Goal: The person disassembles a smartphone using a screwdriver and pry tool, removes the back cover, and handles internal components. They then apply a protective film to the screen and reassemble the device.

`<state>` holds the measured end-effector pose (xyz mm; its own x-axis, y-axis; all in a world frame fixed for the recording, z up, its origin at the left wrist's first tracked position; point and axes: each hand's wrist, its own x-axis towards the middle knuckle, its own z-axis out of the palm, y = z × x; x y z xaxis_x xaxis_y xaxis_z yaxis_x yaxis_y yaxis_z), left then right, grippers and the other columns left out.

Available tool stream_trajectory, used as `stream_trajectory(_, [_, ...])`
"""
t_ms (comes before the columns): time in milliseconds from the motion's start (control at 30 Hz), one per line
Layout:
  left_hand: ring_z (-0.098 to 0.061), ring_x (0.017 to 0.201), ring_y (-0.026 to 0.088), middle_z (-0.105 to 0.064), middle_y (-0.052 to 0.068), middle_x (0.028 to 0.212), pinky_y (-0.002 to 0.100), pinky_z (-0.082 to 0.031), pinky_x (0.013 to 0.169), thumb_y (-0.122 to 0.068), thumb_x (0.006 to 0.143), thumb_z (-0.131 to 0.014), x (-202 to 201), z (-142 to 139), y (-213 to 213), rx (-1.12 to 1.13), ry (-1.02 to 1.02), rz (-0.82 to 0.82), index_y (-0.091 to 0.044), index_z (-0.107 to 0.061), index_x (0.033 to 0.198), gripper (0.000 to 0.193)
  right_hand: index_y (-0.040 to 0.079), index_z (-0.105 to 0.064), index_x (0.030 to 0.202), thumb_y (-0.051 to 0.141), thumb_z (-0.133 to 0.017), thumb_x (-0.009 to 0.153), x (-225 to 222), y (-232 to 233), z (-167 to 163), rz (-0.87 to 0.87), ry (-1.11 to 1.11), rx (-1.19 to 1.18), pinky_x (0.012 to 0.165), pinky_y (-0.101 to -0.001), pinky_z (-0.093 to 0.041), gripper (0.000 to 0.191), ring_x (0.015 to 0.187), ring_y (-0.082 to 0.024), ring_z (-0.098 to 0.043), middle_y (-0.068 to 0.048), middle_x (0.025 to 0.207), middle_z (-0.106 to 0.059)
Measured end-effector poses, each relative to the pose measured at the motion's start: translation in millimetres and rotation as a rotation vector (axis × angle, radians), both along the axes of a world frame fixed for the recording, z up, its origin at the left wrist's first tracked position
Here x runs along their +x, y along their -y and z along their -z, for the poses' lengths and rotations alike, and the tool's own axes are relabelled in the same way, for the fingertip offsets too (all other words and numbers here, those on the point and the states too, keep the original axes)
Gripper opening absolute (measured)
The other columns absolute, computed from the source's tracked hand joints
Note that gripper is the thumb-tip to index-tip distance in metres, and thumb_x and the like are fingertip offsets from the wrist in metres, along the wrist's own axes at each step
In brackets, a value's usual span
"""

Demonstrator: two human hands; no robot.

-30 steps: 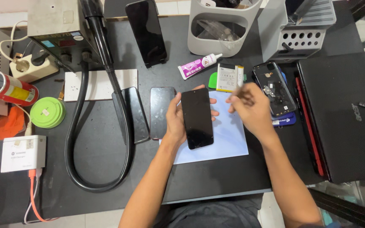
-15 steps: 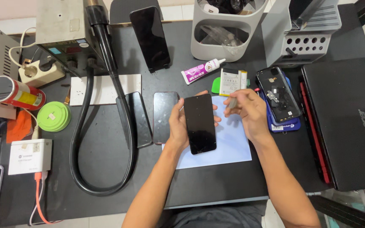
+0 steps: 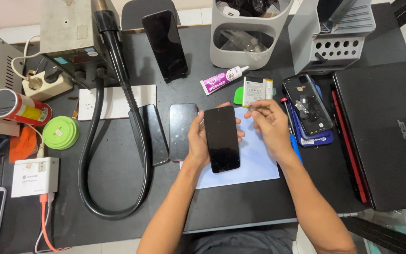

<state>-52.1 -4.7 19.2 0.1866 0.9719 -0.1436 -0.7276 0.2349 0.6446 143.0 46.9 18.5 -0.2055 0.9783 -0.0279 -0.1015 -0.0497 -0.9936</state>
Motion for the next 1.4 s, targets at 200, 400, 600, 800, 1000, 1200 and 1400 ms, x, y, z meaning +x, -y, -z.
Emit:
stream_trajectory(200, [-0.072, 0.094, 0.038, -0.066, 0.026, 0.120, 0.048, -0.059, 0.086, -0.055, 0.103, -0.023, 0.9, -0.1, -0.5, -0.001, 0.008, 0.003, 0.000, -0.043, 0.153, 0.078, -0.003, -0.071, 0.119, 0.005, -0.066, 0.096, -5.9, 6.0, -0.8, 0.021, 0.033, 0.002, 0.063, -0.0233, -0.047, 0.024, 0.073, -0.008, -0.059, -0.010, 0.104, -0.075])
stream_trajectory(400, [-0.071, 0.092, 0.037, -0.067, 0.027, 0.117, 0.049, -0.059, 0.086, -0.055, 0.104, -0.023, 2.4, 0.0, -0.4, 0.015, -0.007, -0.016, 0.002, -0.044, 0.152, 0.078, -0.007, -0.072, 0.119, 0.002, -0.066, 0.096, -6.9, 6.8, -1.3, 0.008, -0.064, -0.036, 0.070, -0.0245, -0.052, 0.025, 0.078, -0.011, -0.064, -0.013, 0.099, -0.072])
stream_trajectory(600, [-0.072, 0.088, 0.038, -0.068, 0.027, 0.116, 0.048, -0.059, 0.084, -0.054, 0.104, -0.023, 3.6, 1.9, -1.1, 0.025, 0.022, -0.017, 0.004, -0.044, 0.150, 0.077, -0.005, -0.069, 0.119, 0.001, -0.069, 0.094, -19.1, 11.9, -6.9, 0.132, 0.065, 0.098, 0.077, -0.0245, -0.056, 0.026, 0.084, -0.013, -0.069, -0.013, 0.105, -0.074])
stream_trajectory(800, [-0.071, 0.088, 0.035, -0.067, 0.026, 0.114, 0.047, -0.060, 0.084, -0.052, 0.106, -0.023, 6.5, 4.7, 1.6, 0.047, 0.045, -0.031, 0.003, -0.044, 0.153, 0.075, -0.005, -0.072, 0.111, -0.003, -0.072, 0.096, -31.4, 16.7, -11.3, 0.206, 0.179, 0.406, 0.089, -0.0272, -0.059, 0.016, 0.103, -0.017, -0.071, -0.012, 0.115, -0.068])
stream_trajectory(1000, [-0.072, 0.086, 0.035, -0.068, 0.025, 0.114, 0.046, -0.060, 0.082, -0.052, 0.106, -0.023, 8.0, 4.8, 2.2, 0.053, 0.047, -0.048, 0.001, -0.044, 0.152, 0.073, -0.006, -0.072, 0.112, -0.006, -0.071, 0.096, -35.8, 20.3, -11.9, 0.243, 0.243, 0.480, 0.091, -0.0267, -0.057, 0.016, 0.104, -0.017, -0.069, -0.011, 0.113, -0.065])
stream_trajectory(1200, [-0.071, 0.086, 0.032, -0.068, 0.019, 0.125, 0.043, -0.059, 0.081, -0.049, 0.106, -0.023, 9.8, 7.8, 2.0, 0.062, 0.034, -0.074, 0.004, -0.045, 0.152, 0.073, -0.007, -0.070, 0.113, -0.006, -0.069, 0.097, -40.0, 24.0, -6.5, 0.195, 0.110, 0.390, 0.089, -0.0259, -0.056, 0.016, 0.103, -0.016, -0.070, -0.009, 0.112, -0.066])
stream_trajectory(1400, [-0.071, 0.085, 0.031, -0.068, 0.020, 0.123, 0.042, -0.060, 0.080, -0.049, 0.106, -0.023, 10.8, 11.4, 1.7, 0.088, 0.015, -0.077, 0.004, -0.045, 0.151, 0.073, -0.008, -0.069, 0.112, -0.006, -0.069, 0.097, -40.2, 22.9, -4.0, 0.205, 0.072, 0.353, 0.086, -0.0251, -0.057, 0.016, 0.103, -0.016, -0.070, -0.009, 0.112, -0.065])
